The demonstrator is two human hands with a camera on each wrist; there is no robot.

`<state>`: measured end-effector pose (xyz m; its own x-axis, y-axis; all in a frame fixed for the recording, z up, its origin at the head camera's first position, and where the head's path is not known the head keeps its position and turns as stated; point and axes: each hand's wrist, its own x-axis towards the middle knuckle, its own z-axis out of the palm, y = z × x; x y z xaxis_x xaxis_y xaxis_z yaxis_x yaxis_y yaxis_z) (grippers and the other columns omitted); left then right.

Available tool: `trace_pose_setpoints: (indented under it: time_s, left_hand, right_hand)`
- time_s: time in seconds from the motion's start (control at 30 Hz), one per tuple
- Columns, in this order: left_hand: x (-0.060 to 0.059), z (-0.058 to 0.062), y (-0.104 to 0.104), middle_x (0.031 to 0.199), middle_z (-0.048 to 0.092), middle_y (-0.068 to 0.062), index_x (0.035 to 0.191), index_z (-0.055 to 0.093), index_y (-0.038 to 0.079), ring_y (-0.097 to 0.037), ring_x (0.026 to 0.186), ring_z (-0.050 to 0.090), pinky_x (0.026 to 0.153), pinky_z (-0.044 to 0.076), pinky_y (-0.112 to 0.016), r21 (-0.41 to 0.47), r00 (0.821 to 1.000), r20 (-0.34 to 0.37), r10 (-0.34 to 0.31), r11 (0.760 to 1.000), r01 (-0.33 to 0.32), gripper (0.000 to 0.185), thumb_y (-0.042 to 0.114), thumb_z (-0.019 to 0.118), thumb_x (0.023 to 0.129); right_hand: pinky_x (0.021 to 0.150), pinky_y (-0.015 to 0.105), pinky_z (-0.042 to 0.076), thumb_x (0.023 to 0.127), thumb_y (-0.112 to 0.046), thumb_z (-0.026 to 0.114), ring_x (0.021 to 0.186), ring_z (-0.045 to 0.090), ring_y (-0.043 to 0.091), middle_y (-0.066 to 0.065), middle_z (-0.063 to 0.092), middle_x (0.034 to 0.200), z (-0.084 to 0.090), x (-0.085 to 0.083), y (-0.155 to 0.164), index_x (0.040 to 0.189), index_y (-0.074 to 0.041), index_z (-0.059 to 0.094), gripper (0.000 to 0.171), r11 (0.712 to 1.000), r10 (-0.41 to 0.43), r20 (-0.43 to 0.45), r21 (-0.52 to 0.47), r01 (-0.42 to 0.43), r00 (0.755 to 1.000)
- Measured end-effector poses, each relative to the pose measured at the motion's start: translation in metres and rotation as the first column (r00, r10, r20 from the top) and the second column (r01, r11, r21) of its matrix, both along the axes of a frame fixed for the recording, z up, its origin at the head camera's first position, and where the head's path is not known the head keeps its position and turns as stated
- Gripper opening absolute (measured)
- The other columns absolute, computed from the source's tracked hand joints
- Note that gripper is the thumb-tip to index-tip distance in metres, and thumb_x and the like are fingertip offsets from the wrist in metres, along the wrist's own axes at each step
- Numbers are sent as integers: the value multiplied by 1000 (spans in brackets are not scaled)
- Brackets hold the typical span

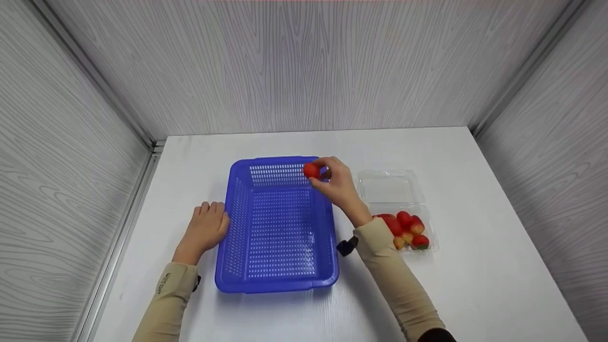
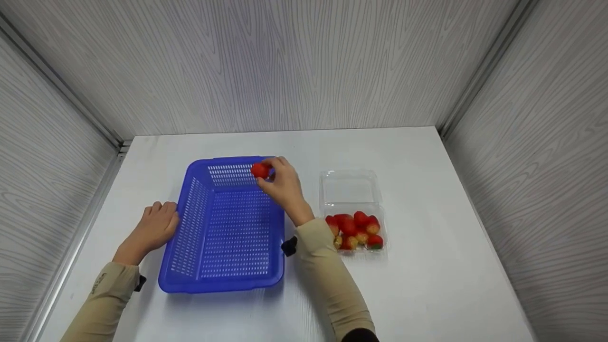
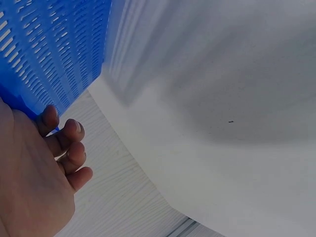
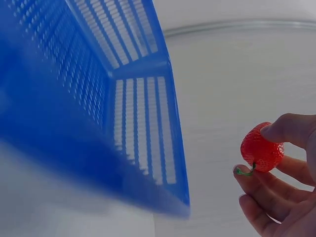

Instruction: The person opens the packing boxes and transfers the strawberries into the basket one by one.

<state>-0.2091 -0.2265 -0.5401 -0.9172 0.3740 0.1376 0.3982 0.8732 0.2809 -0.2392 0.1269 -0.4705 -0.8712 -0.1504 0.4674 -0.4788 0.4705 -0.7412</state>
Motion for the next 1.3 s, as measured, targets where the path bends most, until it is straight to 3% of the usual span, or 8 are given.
trace_pose_setpoints:
  time_s: [0.23, 0.43, 0.63, 0.8, 0.93, 1.3]
  left_hand:
    - [3, -1, 2, 89, 47, -18, 98, 47, -3, -38, 88, 42, 86, 32, -55, 2, 1000, 21, 0, 1000, -1, 21, 14, 36, 101]
    - [3, -3, 0, 87, 47, -17, 96, 47, -1, -37, 86, 42, 85, 32, -54, 12, 1000, 6, 13, 1000, -14, 20, 15, 36, 100]
    - [3, -3, 5, 87, 47, -17, 96, 47, -1, -37, 85, 42, 86, 33, -55, 24, 1000, -8, 22, 999, -21, 19, 13, 37, 100]
    - [5, -3, 6, 89, 48, -18, 98, 48, -2, -38, 86, 42, 87, 33, -55, 24, 1000, 7, 19, 1000, -20, 20, 14, 37, 101]
    - [5, -2, 6, 90, 48, -18, 99, 48, -2, -38, 87, 42, 87, 32, -55, 32, 1000, 15, 17, 999, -17, 20, 14, 37, 101]
    - [6, -2, 7, 90, 47, -17, 99, 47, -1, -37, 86, 41, 86, 32, -55, 28, 1000, 25, 16, 999, -17, 19, 14, 35, 101]
  right_hand:
    - [76, 33, 53, 81, -7, 78, 81, 64, 24, 15, 67, 106, -6, -16, -48, 114, 1, 67, 36, 998, 40, 212, 29, -47, 977]
    - [84, 34, 52, 85, -6, 75, 101, 63, 32, 17, 64, 111, -19, -30, -87, 117, 2, 65, 34, 993, 20, 320, 107, -57, 947]
    - [89, 34, 49, 87, -4, 72, 107, 59, 30, 15, 62, 117, -49, -42, -110, 121, 1, 63, 34, 983, -23, 372, 180, -48, 928]
    - [95, 35, 47, 88, -5, 71, 111, 58, 26, 13, 61, 119, -77, -41, -118, 122, -3, 64, 35, 977, -61, 399, 213, -28, 915]
    - [97, 36, 46, 86, -4, 73, 112, 58, 25, 12, 62, 119, -95, -38, -119, 121, -3, 64, 35, 973, -69, 385, 231, -24, 921]
    - [101, 37, 43, 93, -13, 68, 118, 58, 25, 11, 61, 123, -112, -33, -122, 127, -6, 59, 36, 947, -59, 347, 317, -58, 936]
